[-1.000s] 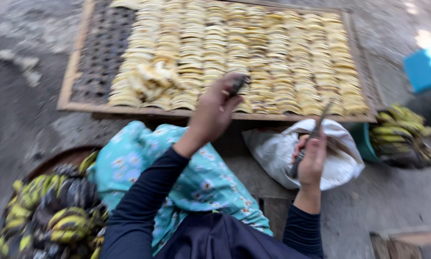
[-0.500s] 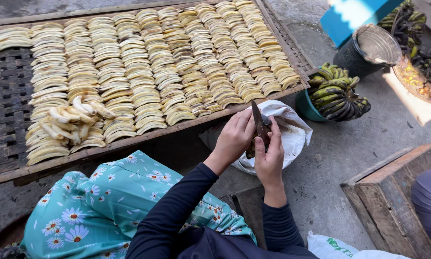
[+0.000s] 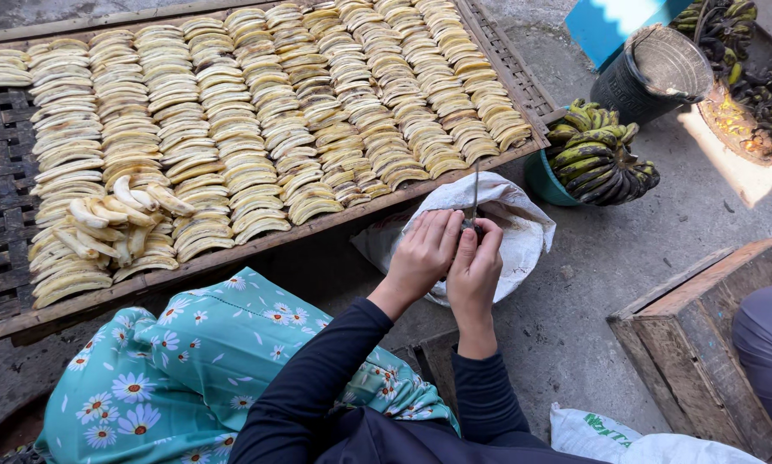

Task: The person sits on the ground beside a woven bamboo tray and slices peeled bananas with a knife, arranging the slices in rows on the tray. They take whole bananas from a basket, peel them, cut them lengthwise, and lay the pieces out to fill the tray for drying.

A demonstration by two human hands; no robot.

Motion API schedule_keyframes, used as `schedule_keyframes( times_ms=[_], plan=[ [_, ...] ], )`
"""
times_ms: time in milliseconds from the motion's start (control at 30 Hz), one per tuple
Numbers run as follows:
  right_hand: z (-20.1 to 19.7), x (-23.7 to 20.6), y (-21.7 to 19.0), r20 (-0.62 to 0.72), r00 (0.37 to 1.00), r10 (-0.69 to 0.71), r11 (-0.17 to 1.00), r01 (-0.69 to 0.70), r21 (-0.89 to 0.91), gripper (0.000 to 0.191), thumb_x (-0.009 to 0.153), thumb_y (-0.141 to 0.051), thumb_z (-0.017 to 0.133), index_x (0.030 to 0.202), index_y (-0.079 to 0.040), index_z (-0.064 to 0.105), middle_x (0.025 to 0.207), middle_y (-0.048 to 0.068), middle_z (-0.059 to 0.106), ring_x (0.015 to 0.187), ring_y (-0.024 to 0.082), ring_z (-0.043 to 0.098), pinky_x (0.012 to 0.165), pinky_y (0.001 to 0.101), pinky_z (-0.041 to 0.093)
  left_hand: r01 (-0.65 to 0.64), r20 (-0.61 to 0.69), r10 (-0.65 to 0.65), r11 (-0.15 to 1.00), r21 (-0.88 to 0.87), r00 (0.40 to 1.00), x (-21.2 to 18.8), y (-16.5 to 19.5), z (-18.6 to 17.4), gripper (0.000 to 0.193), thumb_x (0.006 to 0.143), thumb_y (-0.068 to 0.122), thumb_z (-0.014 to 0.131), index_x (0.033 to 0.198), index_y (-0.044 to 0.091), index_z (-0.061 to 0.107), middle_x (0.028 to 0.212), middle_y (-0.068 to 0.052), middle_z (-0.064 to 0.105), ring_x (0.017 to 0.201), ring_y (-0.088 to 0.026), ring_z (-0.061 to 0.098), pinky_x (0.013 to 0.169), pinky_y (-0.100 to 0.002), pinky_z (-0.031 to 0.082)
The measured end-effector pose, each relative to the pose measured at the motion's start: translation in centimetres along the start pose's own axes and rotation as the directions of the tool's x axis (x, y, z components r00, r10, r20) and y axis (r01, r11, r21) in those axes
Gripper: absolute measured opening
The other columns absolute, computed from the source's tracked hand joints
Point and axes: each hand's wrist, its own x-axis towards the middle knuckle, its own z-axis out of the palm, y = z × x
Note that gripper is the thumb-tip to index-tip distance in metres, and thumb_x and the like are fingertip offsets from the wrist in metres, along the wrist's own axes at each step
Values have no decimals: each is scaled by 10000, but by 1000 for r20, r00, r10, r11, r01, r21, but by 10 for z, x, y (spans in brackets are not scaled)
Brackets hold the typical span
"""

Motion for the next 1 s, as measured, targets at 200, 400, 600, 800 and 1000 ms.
schedule_keyframes(
  times_ms=[200, 400, 600, 800, 1000],
  plan=[
    [-11, 14, 26, 449, 764, 463, 416, -635, 651, 488, 1100, -500, 365, 1191, -49, 526, 740, 45, 507, 561, 138, 491, 396, 263, 390, 146, 36, -142, 950, -277, 989, -7, -16, 4, 357, 949, 43, 565, 1301, 87, 612, 1291, -93, 669, 1332, -294, 617, 1196, -565, 380],
    [-26, 13, 75, 784, 556, 275, -161, -778, 608, 528, 1131, -541, 364, 1168, -29, 489, 797, 76, 486, 615, 135, 494, 425, 239, 394, 291, 272, -554, -56, -955, 787, -5, -26, 14, 290, 1152, 110, 427, 1423, 112, 528, 1465, -84, 576, 1418, -215, 531, 1141, -477, 438],
    [-37, 2, 108, 689, 540, 484, 22, -794, 608, 563, 1117, -560, 339, 1268, -32, 467, 813, 80, 490, 610, 136, 490, 437, 239, 396, -160, 445, -702, -615, -772, 556, -9, -80, 16, 365, 1076, 245, 448, 1432, 164, 455, 1407, -32, 552, 1300, -189, 551, 1065, -481, 517],
    [-30, 6, 75, 433, 752, 497, 630, -656, 416, 614, 1028, -423, 497, 1514, -166, 223, 838, 43, 532, 521, 101, 485, 386, 265, 385, 59, 558, -634, -631, -774, 536, -22, -85, 36, 439, 1037, 173, 625, 1438, 129, 449, 1191, -127, 642, 1072, -238, 668, 950, -396, 593],
    [1, 13, 29, 333, 939, 86, 926, -199, 322, 411, 972, -129, 762, 1309, -19, 553, 949, 54, 618, 658, 100, 515, 572, 286, 432, 333, 657, -560, -576, -746, 505, -30, -57, 49, 526, 995, 107, 665, 1452, 47, 410, 1237, -114, 681, 1060, -186, 707, 910, -347, 593]
  ],
)
